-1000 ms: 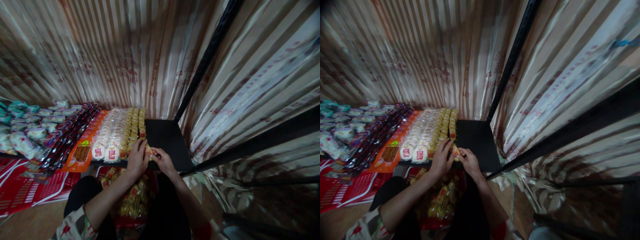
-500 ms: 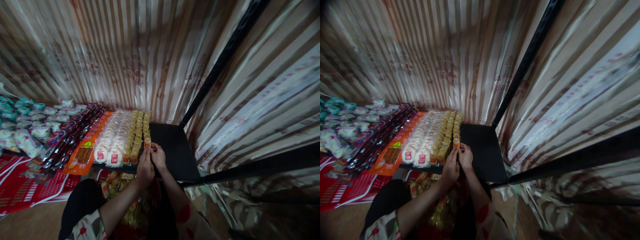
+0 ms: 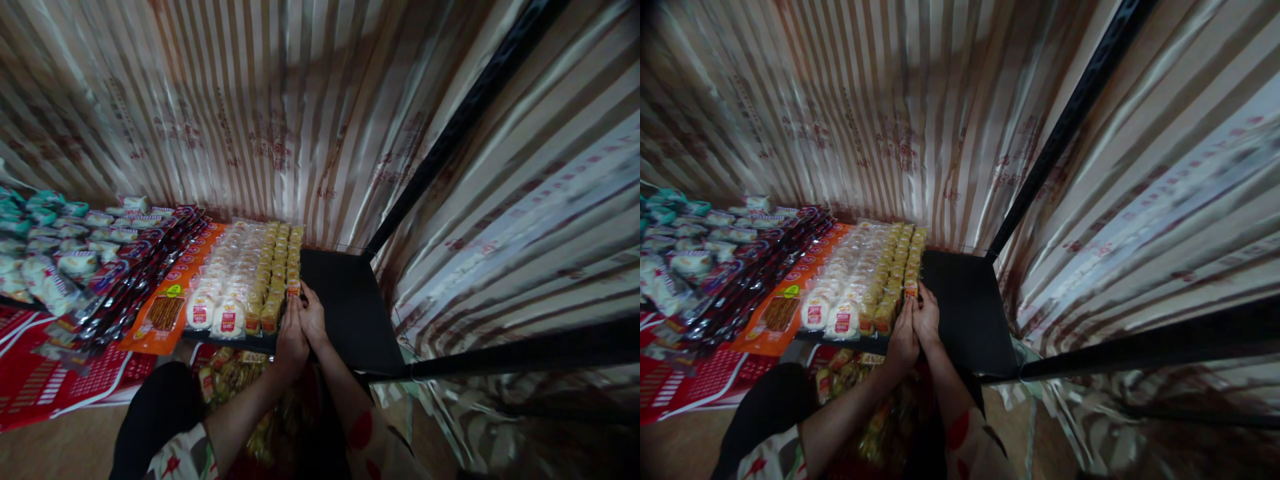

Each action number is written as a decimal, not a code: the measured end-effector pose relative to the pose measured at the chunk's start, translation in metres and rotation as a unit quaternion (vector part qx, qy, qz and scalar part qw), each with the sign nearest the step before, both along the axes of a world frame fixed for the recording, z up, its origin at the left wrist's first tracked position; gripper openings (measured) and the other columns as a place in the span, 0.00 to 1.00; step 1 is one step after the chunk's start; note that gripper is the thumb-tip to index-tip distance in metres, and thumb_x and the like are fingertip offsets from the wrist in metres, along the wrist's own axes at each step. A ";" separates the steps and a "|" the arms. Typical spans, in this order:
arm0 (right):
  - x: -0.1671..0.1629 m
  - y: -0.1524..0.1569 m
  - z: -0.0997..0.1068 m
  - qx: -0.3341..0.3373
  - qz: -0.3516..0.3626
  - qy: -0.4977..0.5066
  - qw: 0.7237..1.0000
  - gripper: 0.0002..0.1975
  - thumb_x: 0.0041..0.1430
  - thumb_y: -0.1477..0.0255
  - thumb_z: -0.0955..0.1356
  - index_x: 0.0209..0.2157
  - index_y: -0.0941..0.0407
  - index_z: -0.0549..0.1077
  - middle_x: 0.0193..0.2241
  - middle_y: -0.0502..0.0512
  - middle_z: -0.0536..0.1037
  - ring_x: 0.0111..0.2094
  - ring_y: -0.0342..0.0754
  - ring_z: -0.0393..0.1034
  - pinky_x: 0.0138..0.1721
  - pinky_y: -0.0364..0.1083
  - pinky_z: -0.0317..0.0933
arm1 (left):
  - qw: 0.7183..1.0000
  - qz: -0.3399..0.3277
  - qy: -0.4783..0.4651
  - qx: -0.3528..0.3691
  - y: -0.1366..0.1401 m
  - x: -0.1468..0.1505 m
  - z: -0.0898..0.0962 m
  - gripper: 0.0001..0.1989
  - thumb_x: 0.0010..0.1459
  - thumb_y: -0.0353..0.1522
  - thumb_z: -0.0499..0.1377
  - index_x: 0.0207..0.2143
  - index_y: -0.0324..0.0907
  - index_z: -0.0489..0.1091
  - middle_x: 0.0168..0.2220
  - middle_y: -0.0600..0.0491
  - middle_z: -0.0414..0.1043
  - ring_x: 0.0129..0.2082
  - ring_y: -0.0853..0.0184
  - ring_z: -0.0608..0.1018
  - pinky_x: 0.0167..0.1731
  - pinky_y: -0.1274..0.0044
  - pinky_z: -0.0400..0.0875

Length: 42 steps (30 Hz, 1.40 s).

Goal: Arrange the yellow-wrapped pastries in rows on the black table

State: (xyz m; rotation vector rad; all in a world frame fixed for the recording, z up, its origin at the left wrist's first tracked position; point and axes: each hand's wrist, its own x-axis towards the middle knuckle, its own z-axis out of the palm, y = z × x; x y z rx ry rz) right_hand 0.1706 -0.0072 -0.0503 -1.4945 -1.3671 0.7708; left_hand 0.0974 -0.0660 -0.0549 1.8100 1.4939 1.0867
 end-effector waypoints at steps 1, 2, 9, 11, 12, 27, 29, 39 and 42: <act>-0.001 0.000 0.000 0.006 0.006 -0.009 1.000 0.24 0.53 0.69 0.62 0.53 0.54 0.67 0.51 0.57 0.70 0.47 0.49 0.67 0.47 0.47 0.64 | 1.000 -0.002 -0.002 -0.007 0.001 0.000 -0.001 0.30 0.55 0.26 0.43 0.62 0.30 0.47 0.63 0.41 0.49 0.64 0.62 0.51 0.62 0.66 0.48; -0.001 0.000 0.000 0.014 0.012 -0.020 1.000 0.23 0.54 0.69 0.61 0.53 0.55 0.67 0.51 0.57 0.70 0.49 0.49 0.66 0.50 0.48 0.62 | 1.000 -0.005 -0.003 -0.014 0.001 -0.001 -0.003 0.30 0.55 0.26 0.43 0.61 0.30 0.47 0.63 0.40 0.48 0.64 0.61 0.51 0.62 0.66 0.48; -0.003 0.002 -0.002 0.042 -0.008 -0.024 0.999 0.22 0.56 0.70 0.59 0.52 0.56 0.68 0.53 0.57 0.69 0.54 0.49 0.61 0.57 0.50 0.54 | 1.000 -0.002 -0.016 -0.024 0.003 0.000 -0.010 0.29 0.57 0.28 0.43 0.62 0.29 0.46 0.63 0.39 0.46 0.64 0.61 0.49 0.62 0.65 0.47; -0.005 0.004 -0.004 0.043 -0.004 -0.004 0.999 0.21 0.56 0.69 0.60 0.51 0.55 0.70 0.52 0.57 0.70 0.53 0.49 0.63 0.56 0.51 0.55 | 0.999 0.000 -0.022 -0.025 0.003 0.000 -0.010 0.29 0.57 0.28 0.44 0.62 0.30 0.47 0.63 0.39 0.47 0.64 0.61 0.50 0.62 0.64 0.47; -0.005 0.005 -0.005 0.044 -0.002 0.004 0.999 0.21 0.56 0.68 0.60 0.50 0.55 0.70 0.51 0.57 0.71 0.52 0.49 0.64 0.56 0.51 0.56 | 0.999 0.003 -0.024 -0.024 0.003 0.001 -0.010 0.29 0.57 0.28 0.44 0.62 0.29 0.47 0.63 0.39 0.47 0.64 0.61 0.50 0.62 0.65 0.47; -0.010 0.022 0.003 -0.048 0.046 0.099 0.993 0.34 0.56 0.48 0.56 0.56 0.53 0.63 0.58 0.52 0.63 0.60 0.51 0.53 0.63 0.52 0.42 | 0.998 0.022 -0.042 -0.045 -0.002 0.002 0.002 0.30 0.56 0.24 0.42 0.62 0.32 0.47 0.64 0.44 0.45 0.64 0.64 0.49 0.63 0.67 0.46; -0.012 0.022 0.002 -0.036 0.045 0.089 0.994 0.36 0.55 0.46 0.56 0.57 0.55 0.63 0.59 0.52 0.60 0.62 0.50 0.50 0.64 0.51 0.39 | 0.998 0.018 -0.048 -0.041 -0.002 0.002 0.002 0.30 0.56 0.25 0.43 0.62 0.32 0.46 0.64 0.44 0.44 0.64 0.65 0.48 0.63 0.68 0.45; -0.008 0.028 0.007 -0.035 0.026 0.136 0.990 0.39 0.55 0.45 0.55 0.60 0.56 0.56 0.62 0.52 0.53 0.64 0.48 0.43 0.64 0.50 0.34 | 0.996 0.027 -0.066 -0.049 -0.004 0.002 0.000 0.30 0.56 0.25 0.43 0.62 0.33 0.47 0.64 0.45 0.45 0.64 0.66 0.48 0.63 0.68 0.44; -0.009 0.035 0.008 -0.033 0.012 0.190 0.981 0.37 0.56 0.46 0.55 0.60 0.55 0.55 0.62 0.50 0.52 0.64 0.47 0.42 0.64 0.50 0.33 | 0.995 0.036 -0.069 -0.060 -0.004 0.002 0.001 0.29 0.56 0.25 0.42 0.61 0.33 0.48 0.64 0.45 0.47 0.64 0.66 0.49 0.63 0.69 0.44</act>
